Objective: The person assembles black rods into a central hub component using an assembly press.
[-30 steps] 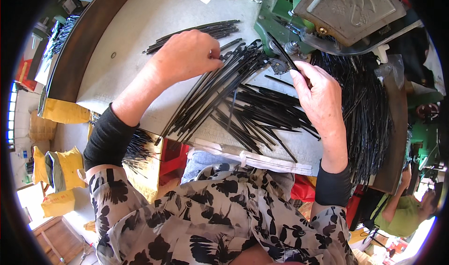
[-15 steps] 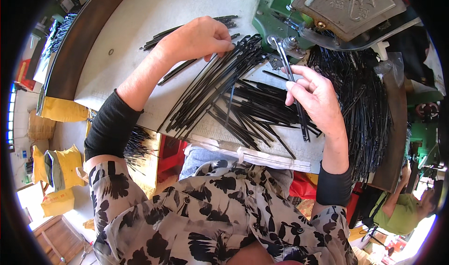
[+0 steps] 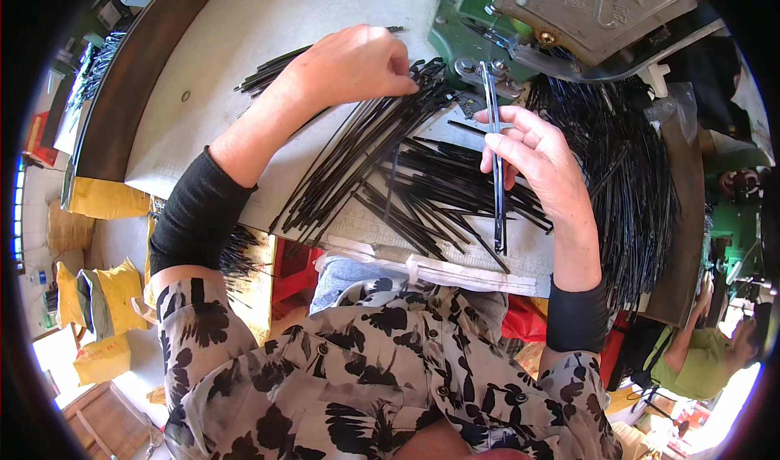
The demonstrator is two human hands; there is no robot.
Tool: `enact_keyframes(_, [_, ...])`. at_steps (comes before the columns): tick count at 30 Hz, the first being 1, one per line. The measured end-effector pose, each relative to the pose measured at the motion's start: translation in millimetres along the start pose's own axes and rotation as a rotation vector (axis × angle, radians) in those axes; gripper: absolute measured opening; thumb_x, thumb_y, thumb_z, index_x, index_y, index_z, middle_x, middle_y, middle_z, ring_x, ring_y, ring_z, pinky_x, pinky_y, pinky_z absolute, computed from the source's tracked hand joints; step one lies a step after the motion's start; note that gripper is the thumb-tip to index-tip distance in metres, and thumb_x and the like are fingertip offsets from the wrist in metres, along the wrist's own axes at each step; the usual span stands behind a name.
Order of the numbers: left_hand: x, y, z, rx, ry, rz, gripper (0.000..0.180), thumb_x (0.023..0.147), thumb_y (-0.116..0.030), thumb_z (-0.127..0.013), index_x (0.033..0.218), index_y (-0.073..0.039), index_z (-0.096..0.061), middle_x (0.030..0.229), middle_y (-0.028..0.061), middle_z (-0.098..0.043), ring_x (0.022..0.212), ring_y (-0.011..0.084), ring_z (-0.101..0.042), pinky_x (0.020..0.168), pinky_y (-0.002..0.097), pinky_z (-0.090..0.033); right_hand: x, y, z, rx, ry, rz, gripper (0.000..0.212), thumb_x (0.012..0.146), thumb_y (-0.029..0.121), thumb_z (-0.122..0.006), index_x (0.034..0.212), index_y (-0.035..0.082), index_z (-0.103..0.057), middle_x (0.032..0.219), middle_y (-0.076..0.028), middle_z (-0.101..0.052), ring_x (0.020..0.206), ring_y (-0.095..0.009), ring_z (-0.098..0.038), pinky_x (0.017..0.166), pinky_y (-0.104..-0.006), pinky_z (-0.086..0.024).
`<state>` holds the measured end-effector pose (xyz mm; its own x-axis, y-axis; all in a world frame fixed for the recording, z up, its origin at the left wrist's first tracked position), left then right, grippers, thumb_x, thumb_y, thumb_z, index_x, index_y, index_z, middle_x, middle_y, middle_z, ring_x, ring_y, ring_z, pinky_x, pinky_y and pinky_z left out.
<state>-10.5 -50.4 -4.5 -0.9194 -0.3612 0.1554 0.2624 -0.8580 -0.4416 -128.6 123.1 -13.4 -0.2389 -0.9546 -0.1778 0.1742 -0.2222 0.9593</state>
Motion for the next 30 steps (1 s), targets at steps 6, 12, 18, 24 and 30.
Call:
enact_keyframes(6, [-1, 2, -4, -0.017, 0.073, 0.014, 0.026, 0.077, -0.026, -0.067, 0.084, -0.001, -0.068, 0.063, 0.0099, -0.062, 0.057, 0.0196, -0.06, 0.058, 0.0315, -0.048, 2, -4, -4, 0.031, 0.041, -0.006, 0.03, 0.088, 0.015, -0.057, 0.113, -0.001, -0.056, 0.071, -0.005, -0.063, 0.054, -0.004, -0.05, 0.049, -0.0175, -0.04])
enact_keyframes(12, [9, -5, -3, -0.344, 0.117, 0.17, 0.024, 0.082, -0.023, -0.066, 0.087, 0.0, -0.066, 0.064, 0.0048, -0.063, 0.046, 0.0095, -0.054, 0.046, 0.0234, -0.044, 1, -2, -4, 0.06, 0.034, -0.019, 0.033, 0.087, 0.014, -0.057, 0.115, -0.002, -0.054, 0.07, -0.005, -0.063, 0.056, -0.005, -0.052, 0.049, -0.0183, -0.041])
enact_keyframes(18, [23, -25, -19, -0.769, -0.087, 0.204, 0.025, 0.087, -0.024, -0.065, 0.097, -0.001, -0.065, 0.068, 0.0002, -0.06, 0.043, 0.0023, -0.046, 0.036, 0.0177, -0.031, -1, -4, -5, 0.088, 0.019, -0.048, 0.037, 0.086, 0.017, -0.056, 0.118, 0.0, -0.049, 0.07, -0.006, -0.062, 0.056, -0.008, -0.054, 0.049, -0.0198, -0.042])
enact_keyframes(24, [26, -30, -27, -0.917, -0.037, 0.219, 0.03, 0.09, -0.021, -0.059, 0.111, -0.001, -0.063, 0.076, 0.0009, -0.06, 0.048, 0.0012, -0.042, 0.039, 0.0163, -0.03, -1, -2, -3, 0.125, 0.023, -0.029, 0.037, 0.086, 0.017, -0.057, 0.117, -0.001, -0.049, 0.071, -0.007, -0.063, 0.055, -0.009, -0.055, 0.048, -0.02, -0.043])
enact_keyframes(30, [24, -37, -29, -1.024, 0.016, 0.211, 0.034, 0.091, -0.019, -0.054, 0.118, 0.001, -0.058, 0.086, 0.0028, -0.06, 0.051, 0.001, -0.041, 0.041, 0.0153, -0.03, 2, -4, -1, 0.163, 0.017, -0.008, 0.037, 0.086, 0.016, -0.058, 0.117, -0.002, -0.05, 0.071, -0.008, -0.063, 0.055, -0.009, -0.056, 0.047, -0.0196, -0.043])
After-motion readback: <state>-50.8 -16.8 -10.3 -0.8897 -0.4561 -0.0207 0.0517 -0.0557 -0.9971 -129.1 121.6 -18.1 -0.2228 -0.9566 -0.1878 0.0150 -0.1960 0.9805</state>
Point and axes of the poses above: each hand's wrist, its own x-axis towards the middle knuckle, its own z-axis out of the back of the hand, y = z × x, the point moved 6 cm from there along x, towards the middle knuckle
